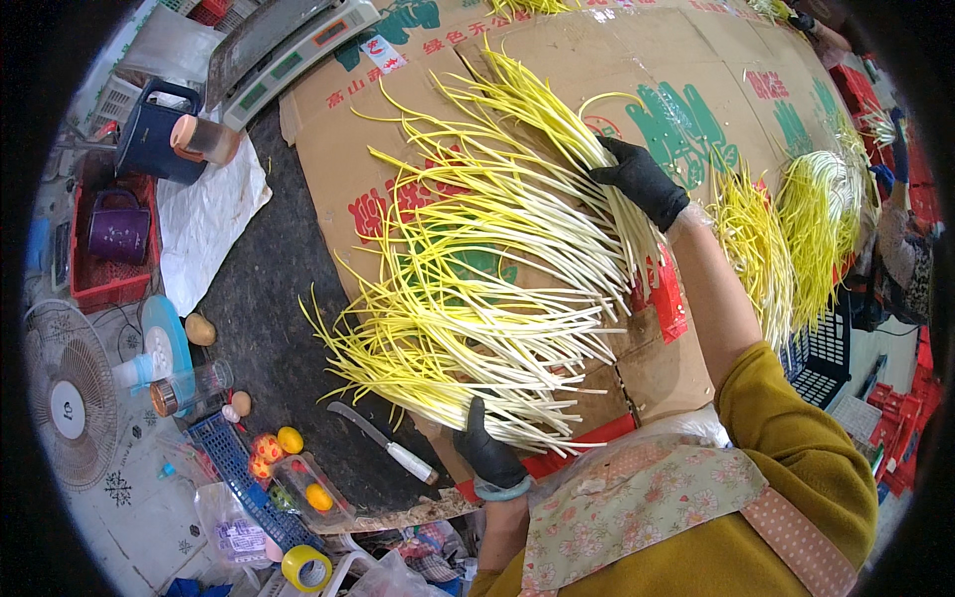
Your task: The person repeatedly picks up bundles of yellow and white stalks, aligns them, and places them into a blue crate. The person also uses a knife to trim the ends of the stalks on a cardboard surface.
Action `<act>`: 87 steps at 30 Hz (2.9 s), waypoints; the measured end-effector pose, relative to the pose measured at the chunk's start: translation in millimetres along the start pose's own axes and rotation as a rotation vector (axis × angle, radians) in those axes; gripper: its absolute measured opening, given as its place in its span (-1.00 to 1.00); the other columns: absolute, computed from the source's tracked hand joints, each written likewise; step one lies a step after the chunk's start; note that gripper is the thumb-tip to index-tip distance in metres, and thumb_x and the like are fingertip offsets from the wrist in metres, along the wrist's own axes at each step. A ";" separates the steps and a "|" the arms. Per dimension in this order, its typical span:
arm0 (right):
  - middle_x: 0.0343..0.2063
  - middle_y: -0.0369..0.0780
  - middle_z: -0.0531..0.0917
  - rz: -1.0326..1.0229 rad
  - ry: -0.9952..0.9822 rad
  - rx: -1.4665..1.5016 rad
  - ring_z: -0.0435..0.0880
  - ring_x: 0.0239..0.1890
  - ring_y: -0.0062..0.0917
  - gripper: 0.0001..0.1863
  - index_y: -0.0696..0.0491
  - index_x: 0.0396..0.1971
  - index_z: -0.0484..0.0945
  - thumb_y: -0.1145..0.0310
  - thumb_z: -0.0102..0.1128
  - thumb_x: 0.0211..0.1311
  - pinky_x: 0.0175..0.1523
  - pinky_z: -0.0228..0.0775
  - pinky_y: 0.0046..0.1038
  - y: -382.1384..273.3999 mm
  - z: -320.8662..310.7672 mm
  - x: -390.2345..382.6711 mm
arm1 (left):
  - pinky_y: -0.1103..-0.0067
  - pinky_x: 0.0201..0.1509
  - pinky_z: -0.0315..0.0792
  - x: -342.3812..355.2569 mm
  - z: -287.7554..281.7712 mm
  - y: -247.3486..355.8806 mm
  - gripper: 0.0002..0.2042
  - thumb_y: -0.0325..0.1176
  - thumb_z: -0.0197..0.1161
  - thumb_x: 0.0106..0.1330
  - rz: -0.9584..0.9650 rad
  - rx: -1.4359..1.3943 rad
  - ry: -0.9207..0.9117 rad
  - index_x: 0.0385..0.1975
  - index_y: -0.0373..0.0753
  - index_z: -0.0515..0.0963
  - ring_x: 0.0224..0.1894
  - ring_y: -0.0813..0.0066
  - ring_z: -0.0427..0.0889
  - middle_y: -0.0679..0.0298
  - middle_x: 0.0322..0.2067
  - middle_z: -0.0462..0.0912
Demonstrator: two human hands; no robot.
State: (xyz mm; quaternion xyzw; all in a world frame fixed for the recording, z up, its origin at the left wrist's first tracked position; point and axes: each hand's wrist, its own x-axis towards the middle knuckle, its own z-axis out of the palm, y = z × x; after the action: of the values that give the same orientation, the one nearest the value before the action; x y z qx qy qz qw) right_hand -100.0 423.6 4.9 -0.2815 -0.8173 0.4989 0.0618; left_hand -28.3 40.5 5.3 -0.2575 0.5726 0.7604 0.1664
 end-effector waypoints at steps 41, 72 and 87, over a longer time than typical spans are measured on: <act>-0.18 -0.24 0.63 0.013 -0.221 0.100 0.53 -0.18 -0.62 -0.54 0.19 -0.02 0.47 0.39 0.27 0.03 0.03 0.32 -0.54 -10.3 2.9 -10.1 | 0.50 -0.02 0.41 -8.4 -12.3 5.8 -0.71 -0.44 0.13 0.23 0.094 0.030 -0.019 -0.06 -0.40 0.45 -0.11 0.39 0.53 0.17 -0.13 0.55; -0.16 -0.26 0.62 0.434 -1.113 0.549 0.58 -0.20 -0.59 -0.50 0.03 0.02 0.46 0.09 0.21 0.13 -0.02 0.41 -0.50 -102.4 122.6 -108.5 | 0.36 0.18 0.32 61.4 26.6 78.2 -0.58 -0.19 0.02 0.34 -0.778 -0.412 -0.774 0.11 -0.30 0.32 0.05 0.22 0.45 0.05 0.02 0.46; -0.18 -0.09 0.61 -0.237 -0.567 0.165 0.58 -0.15 -0.29 -0.24 0.08 -0.07 0.51 -0.28 0.20 -0.11 0.03 0.33 -0.37 -118.2 -34.9 -107.0 | 0.27 0.19 0.28 -25.6 183.1 91.9 -0.50 0.00 -0.12 0.36 -0.323 -0.050 -0.865 0.08 -0.31 0.29 0.05 0.18 0.40 0.02 0.05 0.38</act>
State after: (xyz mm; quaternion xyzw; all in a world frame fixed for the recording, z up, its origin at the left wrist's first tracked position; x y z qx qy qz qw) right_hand -44.5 354.4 142.0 -0.0279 -0.7860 0.6113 -0.0882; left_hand -94.7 190.1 131.1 -0.0063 0.3846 0.7758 0.5002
